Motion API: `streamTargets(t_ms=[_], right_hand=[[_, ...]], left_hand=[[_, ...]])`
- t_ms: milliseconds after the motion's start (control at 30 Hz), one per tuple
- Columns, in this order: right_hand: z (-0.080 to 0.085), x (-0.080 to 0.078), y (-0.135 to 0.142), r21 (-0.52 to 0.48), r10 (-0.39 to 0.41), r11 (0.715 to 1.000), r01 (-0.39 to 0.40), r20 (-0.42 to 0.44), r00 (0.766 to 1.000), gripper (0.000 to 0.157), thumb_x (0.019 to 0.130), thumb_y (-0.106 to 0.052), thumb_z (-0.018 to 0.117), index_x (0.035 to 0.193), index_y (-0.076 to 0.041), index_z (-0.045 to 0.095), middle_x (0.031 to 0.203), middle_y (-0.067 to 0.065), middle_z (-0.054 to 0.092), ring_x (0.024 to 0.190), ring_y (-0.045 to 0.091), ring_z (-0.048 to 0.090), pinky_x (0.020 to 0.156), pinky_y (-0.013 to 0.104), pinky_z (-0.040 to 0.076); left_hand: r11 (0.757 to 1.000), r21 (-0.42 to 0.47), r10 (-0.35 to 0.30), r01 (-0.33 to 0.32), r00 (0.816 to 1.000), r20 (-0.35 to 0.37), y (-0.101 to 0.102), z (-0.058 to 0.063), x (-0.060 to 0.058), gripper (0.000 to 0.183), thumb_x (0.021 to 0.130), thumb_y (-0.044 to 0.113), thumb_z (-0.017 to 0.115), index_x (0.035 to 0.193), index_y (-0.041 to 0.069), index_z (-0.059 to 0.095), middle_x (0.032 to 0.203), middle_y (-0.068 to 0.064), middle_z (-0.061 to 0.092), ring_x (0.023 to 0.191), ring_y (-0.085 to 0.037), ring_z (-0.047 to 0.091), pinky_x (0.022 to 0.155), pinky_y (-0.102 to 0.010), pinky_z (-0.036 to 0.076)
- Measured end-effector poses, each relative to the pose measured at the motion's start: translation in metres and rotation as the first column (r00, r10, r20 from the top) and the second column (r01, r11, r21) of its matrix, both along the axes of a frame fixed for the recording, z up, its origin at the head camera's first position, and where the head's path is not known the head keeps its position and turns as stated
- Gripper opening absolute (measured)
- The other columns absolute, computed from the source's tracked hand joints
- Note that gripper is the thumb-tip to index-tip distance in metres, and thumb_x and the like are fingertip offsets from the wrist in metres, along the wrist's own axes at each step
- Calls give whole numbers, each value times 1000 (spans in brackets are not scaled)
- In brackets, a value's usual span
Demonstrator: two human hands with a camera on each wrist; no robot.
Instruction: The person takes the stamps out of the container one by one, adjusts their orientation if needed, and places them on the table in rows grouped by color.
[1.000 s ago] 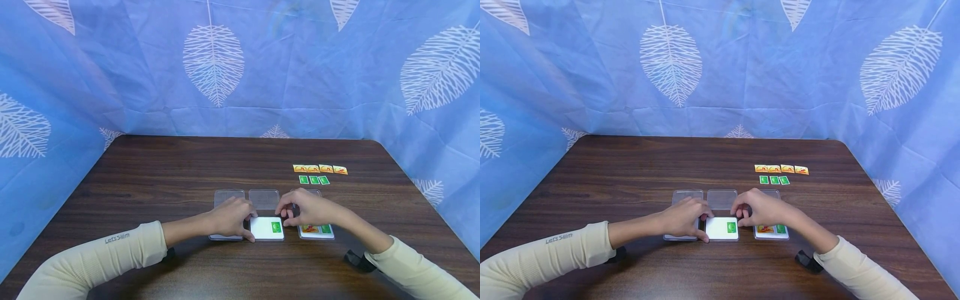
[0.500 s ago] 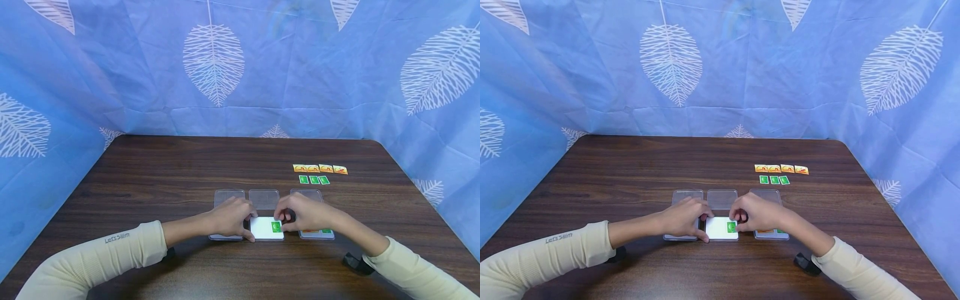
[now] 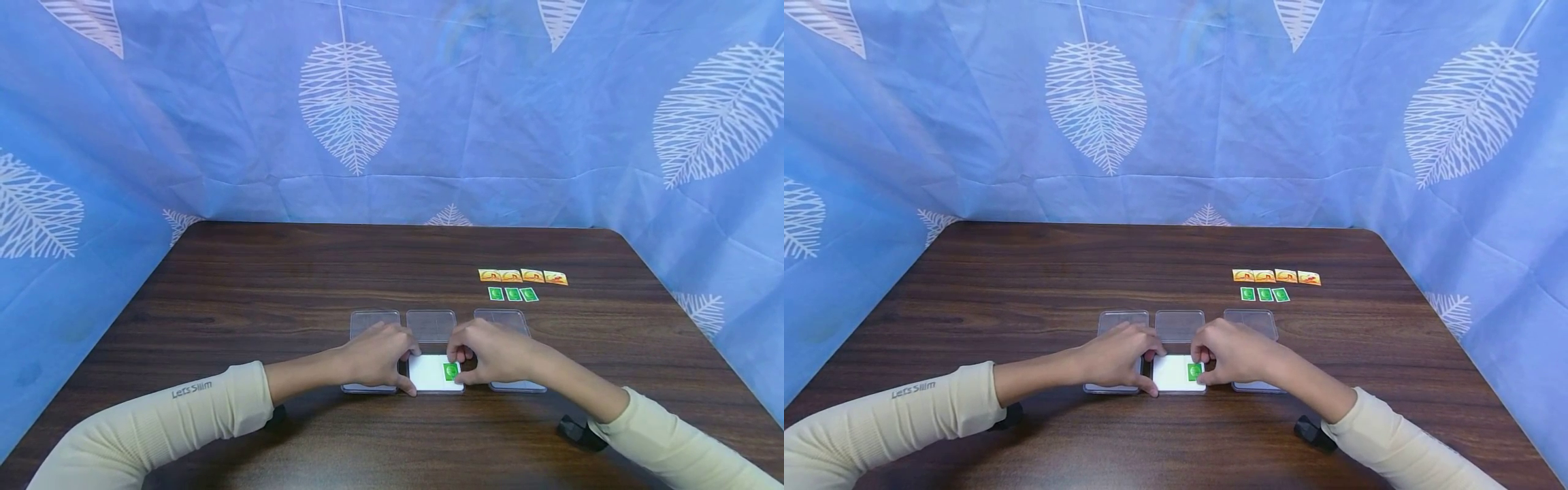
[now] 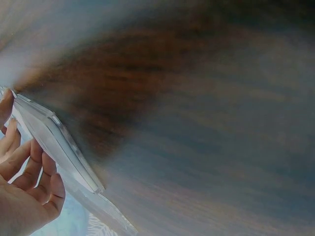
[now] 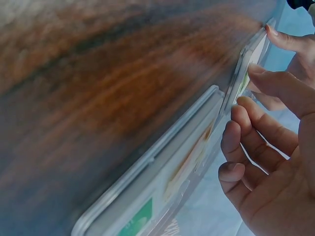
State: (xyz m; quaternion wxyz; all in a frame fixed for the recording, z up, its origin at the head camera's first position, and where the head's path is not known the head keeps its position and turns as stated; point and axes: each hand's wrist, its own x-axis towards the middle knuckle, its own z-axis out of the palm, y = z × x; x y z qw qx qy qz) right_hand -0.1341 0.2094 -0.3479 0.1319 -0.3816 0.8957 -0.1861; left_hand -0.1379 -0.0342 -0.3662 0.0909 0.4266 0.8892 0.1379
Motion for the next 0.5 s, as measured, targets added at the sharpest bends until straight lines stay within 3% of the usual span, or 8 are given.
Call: streamTargets(t_ms=[500], right_hand=[[-2,3,-2,10,13,1000,-12,-39,999,22,81,-12,86,84,-19,66,80,-11,56,71,2,47,61,21,43]], left_hand=[[1000,0,-15,15,1000,-18,-1,0,0,52,77,44,92,112,7,78,89,3,67,78,-7,54,71,-23,45]])
